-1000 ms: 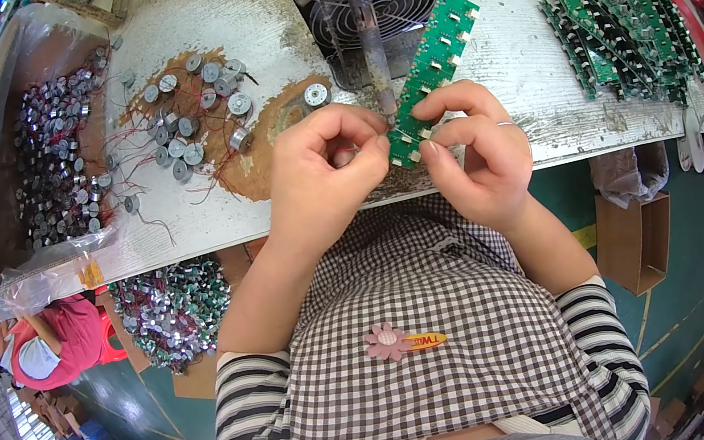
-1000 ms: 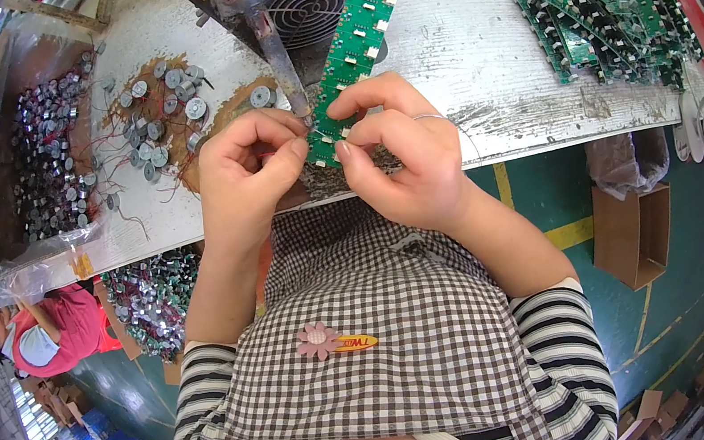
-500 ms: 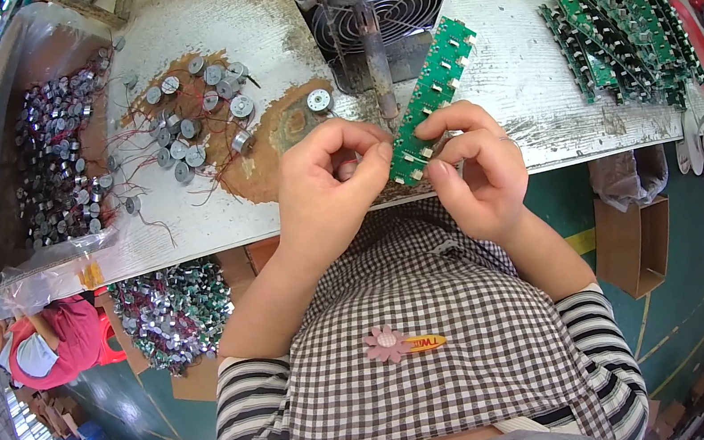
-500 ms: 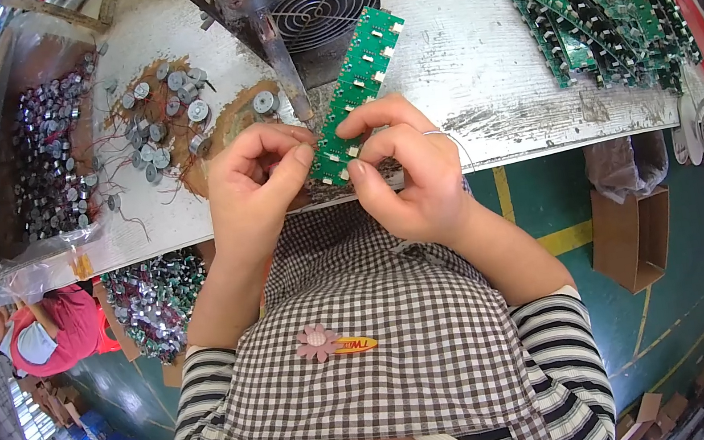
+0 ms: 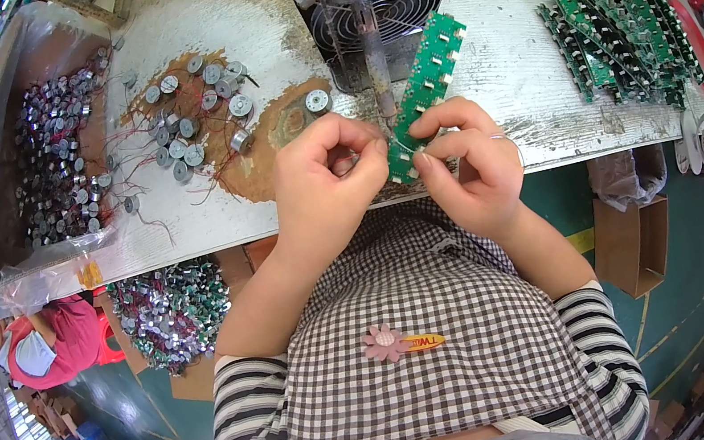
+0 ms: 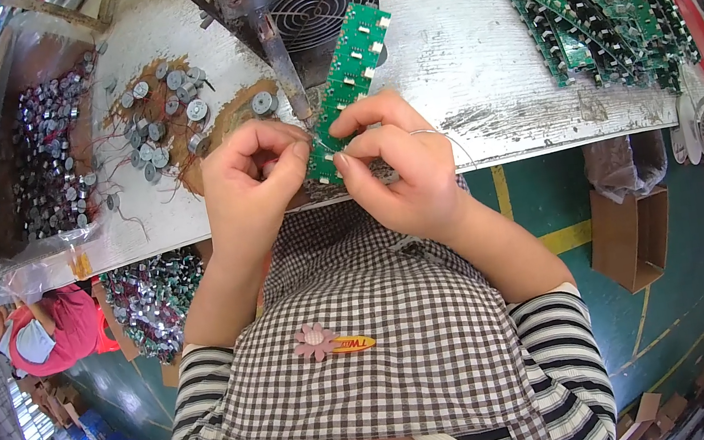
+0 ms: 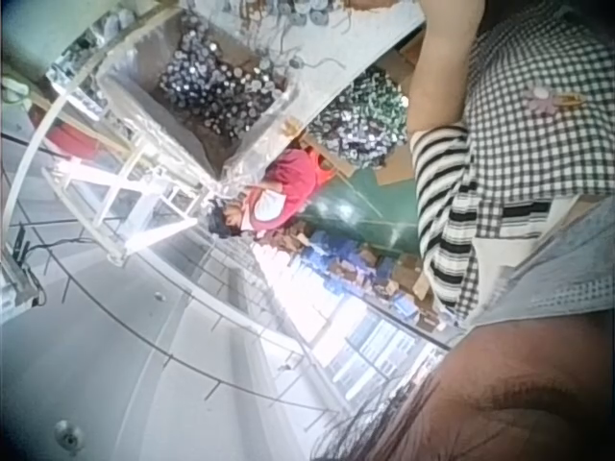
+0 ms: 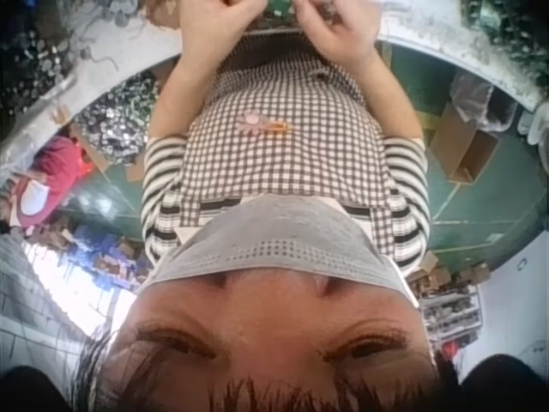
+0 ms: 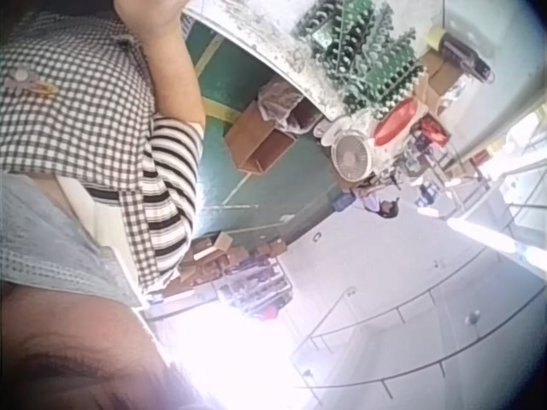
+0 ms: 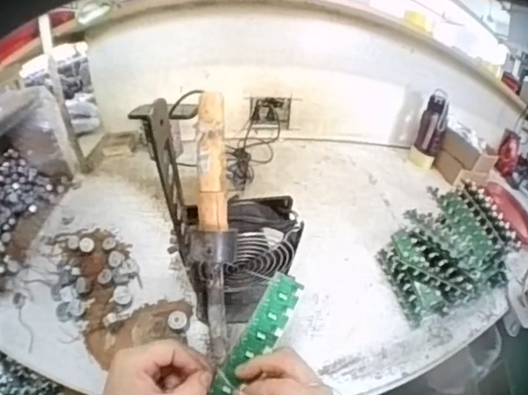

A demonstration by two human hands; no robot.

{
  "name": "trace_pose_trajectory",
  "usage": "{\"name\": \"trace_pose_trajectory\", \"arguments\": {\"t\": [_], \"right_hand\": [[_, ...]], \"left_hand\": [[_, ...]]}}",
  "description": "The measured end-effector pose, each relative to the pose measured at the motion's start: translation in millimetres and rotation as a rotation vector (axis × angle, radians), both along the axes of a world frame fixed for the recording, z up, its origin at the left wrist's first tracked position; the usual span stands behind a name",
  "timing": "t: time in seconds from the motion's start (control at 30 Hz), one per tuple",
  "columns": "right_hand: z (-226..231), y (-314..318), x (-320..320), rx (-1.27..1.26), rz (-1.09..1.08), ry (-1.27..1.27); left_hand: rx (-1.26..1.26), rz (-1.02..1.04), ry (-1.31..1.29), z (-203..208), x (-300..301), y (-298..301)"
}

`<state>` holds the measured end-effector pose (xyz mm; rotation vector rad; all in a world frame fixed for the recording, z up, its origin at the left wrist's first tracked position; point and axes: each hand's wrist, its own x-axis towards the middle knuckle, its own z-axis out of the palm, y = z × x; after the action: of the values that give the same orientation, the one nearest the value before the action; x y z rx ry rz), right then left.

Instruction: The person solders electronic components and wires onto printed circuit boards using a soldering iron and solder wire.

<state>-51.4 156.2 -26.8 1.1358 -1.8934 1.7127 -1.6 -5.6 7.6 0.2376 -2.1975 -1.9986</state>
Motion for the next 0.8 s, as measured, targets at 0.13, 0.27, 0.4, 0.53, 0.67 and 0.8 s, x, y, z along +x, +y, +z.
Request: {"name": "trace_pose_trajectory", "arguments": {"t": [0.13,0.27,0.4,0.53,0.67,0.8], "right_hand": [[-2,0,4,0.008,0.012,-0.027],[5,5,6,0.059,-0.097,0.026],[1,15,8,-0.076,-0.018,-0.304],[-5,12,8,-0.133,0.007,-0.366],[-7,9,6,-0.131,0.01,-0.423],[-5,7,5,-0.119,0.02,-0.441]], "left_hand": [[-0.028,-0.005,-0.021,-3,4,-2],[-0.072,-0.061,0.047,-7,5,-5],[-0.125,-0.179,0.009,7,5,-13],[-0.541,0.407,0.591,15,-18,-68],[-0.91,0.449,0.455,20,-10,-125],[-1.398,0.202,0.45,21,-28,-140]]}}
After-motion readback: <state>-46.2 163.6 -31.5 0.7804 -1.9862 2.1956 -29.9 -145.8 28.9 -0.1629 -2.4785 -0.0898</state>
